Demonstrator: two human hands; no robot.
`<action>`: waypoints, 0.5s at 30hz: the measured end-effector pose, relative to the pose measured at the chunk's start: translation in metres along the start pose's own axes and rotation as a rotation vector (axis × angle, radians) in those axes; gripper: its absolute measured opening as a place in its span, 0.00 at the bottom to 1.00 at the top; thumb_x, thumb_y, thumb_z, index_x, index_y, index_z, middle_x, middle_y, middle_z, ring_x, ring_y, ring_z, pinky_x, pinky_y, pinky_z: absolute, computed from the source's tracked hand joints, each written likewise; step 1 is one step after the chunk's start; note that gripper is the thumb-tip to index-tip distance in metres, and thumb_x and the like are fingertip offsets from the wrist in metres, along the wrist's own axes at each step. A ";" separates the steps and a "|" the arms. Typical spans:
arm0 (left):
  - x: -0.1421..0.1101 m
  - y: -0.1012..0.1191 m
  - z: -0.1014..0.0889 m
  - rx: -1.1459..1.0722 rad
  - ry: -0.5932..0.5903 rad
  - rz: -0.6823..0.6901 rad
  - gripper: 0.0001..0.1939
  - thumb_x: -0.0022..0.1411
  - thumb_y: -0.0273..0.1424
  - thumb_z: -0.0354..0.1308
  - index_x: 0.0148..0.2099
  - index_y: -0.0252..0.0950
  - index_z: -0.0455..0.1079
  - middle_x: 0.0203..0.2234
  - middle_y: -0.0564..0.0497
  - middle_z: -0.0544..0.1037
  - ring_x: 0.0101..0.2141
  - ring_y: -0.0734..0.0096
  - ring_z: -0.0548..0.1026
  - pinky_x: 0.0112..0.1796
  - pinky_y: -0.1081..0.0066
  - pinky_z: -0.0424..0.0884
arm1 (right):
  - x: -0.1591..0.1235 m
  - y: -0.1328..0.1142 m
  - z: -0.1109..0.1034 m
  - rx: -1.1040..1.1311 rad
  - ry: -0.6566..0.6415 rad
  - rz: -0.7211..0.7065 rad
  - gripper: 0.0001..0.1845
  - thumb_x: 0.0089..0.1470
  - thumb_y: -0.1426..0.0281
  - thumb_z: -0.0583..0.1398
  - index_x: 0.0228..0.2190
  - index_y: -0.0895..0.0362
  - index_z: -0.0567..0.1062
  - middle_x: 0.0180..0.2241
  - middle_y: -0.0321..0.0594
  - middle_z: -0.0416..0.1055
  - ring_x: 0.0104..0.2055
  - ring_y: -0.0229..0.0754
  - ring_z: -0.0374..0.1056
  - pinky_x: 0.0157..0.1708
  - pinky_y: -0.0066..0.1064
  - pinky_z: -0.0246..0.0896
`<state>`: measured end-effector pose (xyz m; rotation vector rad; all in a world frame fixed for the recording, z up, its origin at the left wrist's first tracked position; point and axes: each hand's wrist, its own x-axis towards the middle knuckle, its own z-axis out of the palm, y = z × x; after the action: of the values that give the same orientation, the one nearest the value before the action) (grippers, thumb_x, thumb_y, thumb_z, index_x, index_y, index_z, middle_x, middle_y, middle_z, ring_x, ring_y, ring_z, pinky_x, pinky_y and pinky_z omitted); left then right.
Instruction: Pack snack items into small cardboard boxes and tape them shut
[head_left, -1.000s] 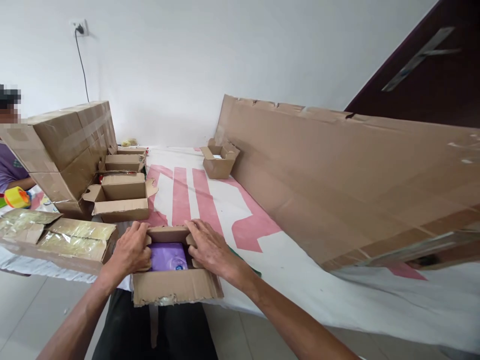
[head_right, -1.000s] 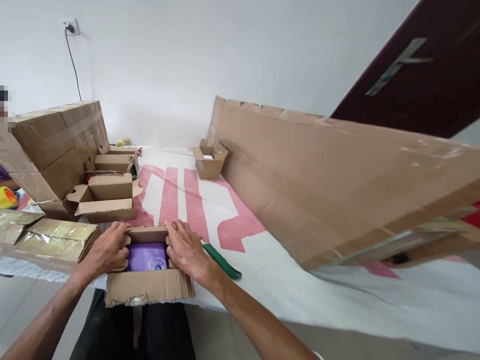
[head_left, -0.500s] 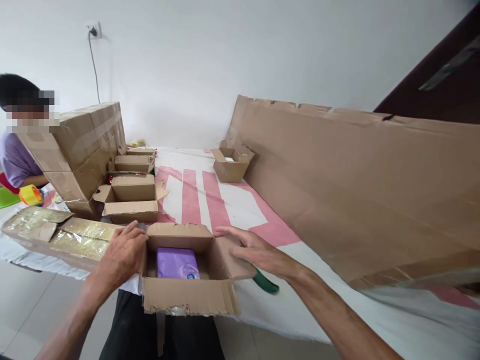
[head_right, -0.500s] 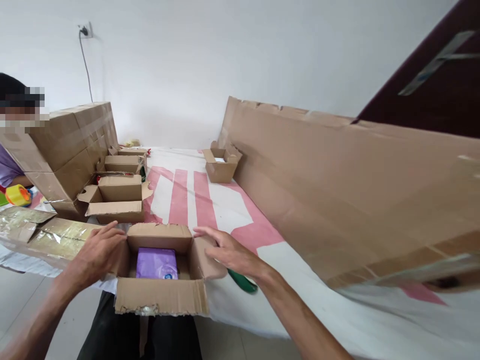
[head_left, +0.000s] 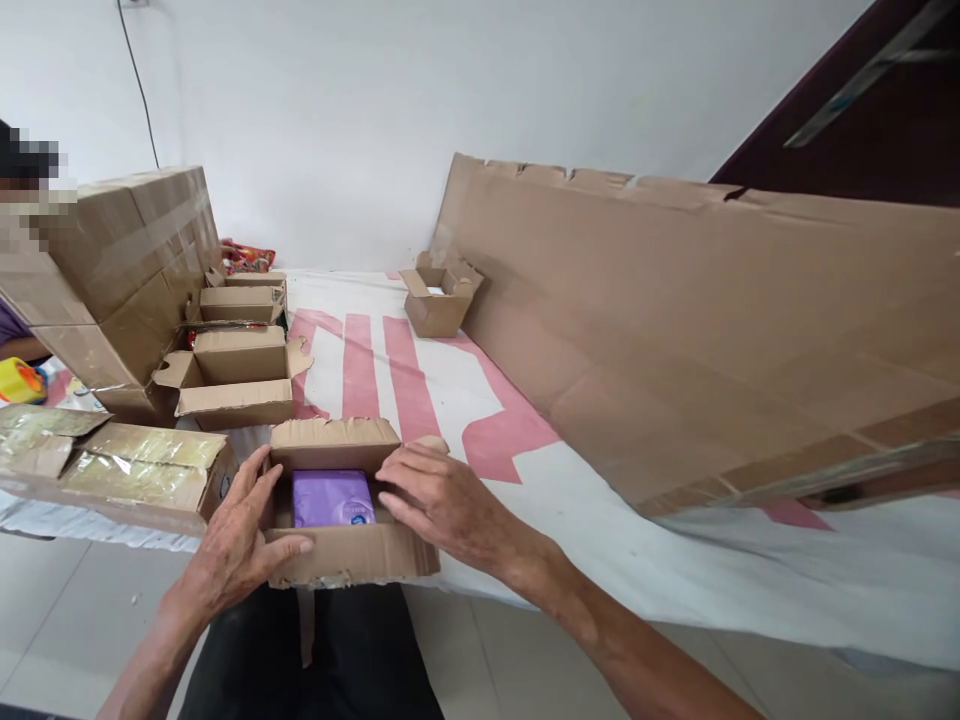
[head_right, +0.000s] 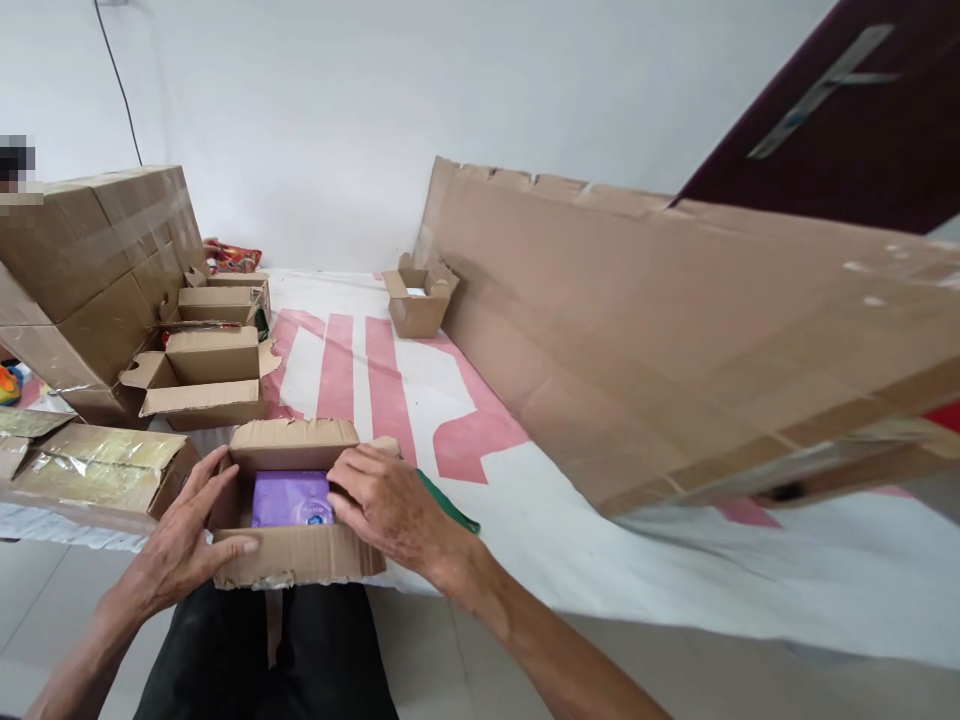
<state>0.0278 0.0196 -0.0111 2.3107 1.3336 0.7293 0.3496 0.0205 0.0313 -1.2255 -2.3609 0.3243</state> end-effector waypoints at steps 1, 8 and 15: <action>-0.001 0.000 0.002 0.006 0.005 0.011 0.40 0.67 0.48 0.67 0.75 0.42 0.61 0.78 0.36 0.54 0.74 0.40 0.60 0.68 0.43 0.67 | 0.001 -0.003 0.001 0.048 -0.070 -0.017 0.11 0.71 0.68 0.59 0.43 0.54 0.82 0.43 0.46 0.80 0.46 0.49 0.75 0.48 0.41 0.69; 0.002 -0.002 0.002 0.140 0.008 0.022 0.32 0.68 0.47 0.66 0.67 0.37 0.71 0.77 0.34 0.57 0.73 0.37 0.61 0.68 0.41 0.66 | -0.003 -0.009 0.016 -0.017 -0.337 0.028 0.06 0.67 0.65 0.66 0.41 0.54 0.82 0.39 0.40 0.80 0.41 0.46 0.75 0.41 0.35 0.63; 0.001 0.001 0.012 0.241 0.042 0.149 0.13 0.72 0.40 0.61 0.38 0.37 0.76 0.77 0.37 0.58 0.73 0.34 0.60 0.67 0.38 0.68 | -0.013 -0.005 0.046 -0.154 -0.222 0.028 0.08 0.69 0.71 0.63 0.34 0.56 0.79 0.32 0.41 0.79 0.33 0.43 0.73 0.32 0.33 0.55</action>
<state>0.0365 0.0190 -0.0196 2.6214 1.3429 0.6994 0.3295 0.0067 -0.0106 -1.3562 -2.6008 0.3063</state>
